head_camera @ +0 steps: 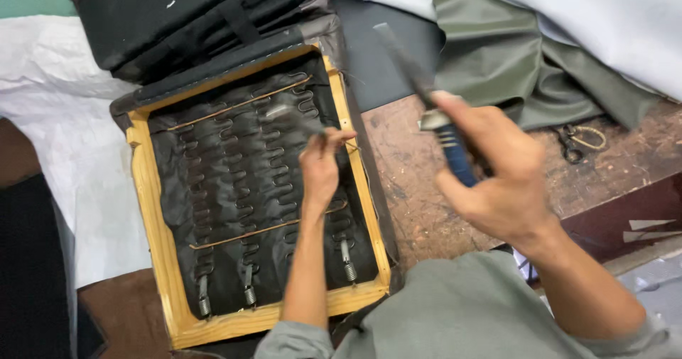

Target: The person uses a hammer and pliers to secure staples into the wooden frame of a chair seat. They repeatedly hammer along the edges of the frame to fasten the upholstery material to the springs and wood.

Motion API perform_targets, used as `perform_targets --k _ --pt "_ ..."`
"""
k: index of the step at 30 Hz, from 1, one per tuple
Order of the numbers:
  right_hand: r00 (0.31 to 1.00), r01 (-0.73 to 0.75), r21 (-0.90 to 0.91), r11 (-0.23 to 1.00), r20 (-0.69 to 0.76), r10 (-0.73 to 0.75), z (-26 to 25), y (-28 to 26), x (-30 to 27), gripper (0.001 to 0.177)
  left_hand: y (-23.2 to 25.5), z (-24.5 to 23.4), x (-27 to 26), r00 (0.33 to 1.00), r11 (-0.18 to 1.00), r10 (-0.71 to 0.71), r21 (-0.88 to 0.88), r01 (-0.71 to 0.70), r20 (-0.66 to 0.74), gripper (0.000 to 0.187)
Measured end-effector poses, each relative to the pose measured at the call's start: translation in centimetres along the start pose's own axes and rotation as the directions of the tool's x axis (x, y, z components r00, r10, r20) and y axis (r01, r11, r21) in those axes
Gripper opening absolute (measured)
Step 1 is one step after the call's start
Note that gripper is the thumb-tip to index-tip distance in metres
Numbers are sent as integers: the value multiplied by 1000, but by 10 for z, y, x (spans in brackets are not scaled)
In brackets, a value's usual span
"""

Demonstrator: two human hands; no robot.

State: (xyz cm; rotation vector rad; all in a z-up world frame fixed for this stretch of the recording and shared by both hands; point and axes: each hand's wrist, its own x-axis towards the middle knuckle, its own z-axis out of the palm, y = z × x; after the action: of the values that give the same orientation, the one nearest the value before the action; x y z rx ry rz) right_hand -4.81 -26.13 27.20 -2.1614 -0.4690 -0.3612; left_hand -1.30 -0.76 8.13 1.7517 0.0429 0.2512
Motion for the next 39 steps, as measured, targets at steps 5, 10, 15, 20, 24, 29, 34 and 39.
perform_targets --k 5,10,15,20,24,29,34,39 --pt "997 -50 110 993 -48 56 2 27 -30 72 -30 4 -10 940 611 -223 -788 -72 -259 16" --pt "888 -458 449 767 277 368 20 65 -53 80 -24 6 -14 969 811 -141 -584 -5 -203 22" --pt "513 -847 499 182 677 529 62 93 -71 55 10 28 -27 992 995 91 -38 -95 -93 21" --pt "355 -900 433 -47 791 499 102 105 -92 49 17 32 -26 963 965 261 23 -260 -70 16" --pt "439 -896 414 158 784 439 116 107 -90 38 23 38 2 998 995 68 -68 -68 -2 11" --pt "391 -907 420 15 830 399 121 107 -78 40 59 31 21 958 956 285 -62 -286 -25 13" --pt "359 -913 406 -37 843 401 132 108 -74 37 67 19 40 964 970 229 117 -214 -135 11" --pt "336 -895 425 -138 843 420 140 113 -74 32 24 25 32 978 972 -9 227 57 -208 17"
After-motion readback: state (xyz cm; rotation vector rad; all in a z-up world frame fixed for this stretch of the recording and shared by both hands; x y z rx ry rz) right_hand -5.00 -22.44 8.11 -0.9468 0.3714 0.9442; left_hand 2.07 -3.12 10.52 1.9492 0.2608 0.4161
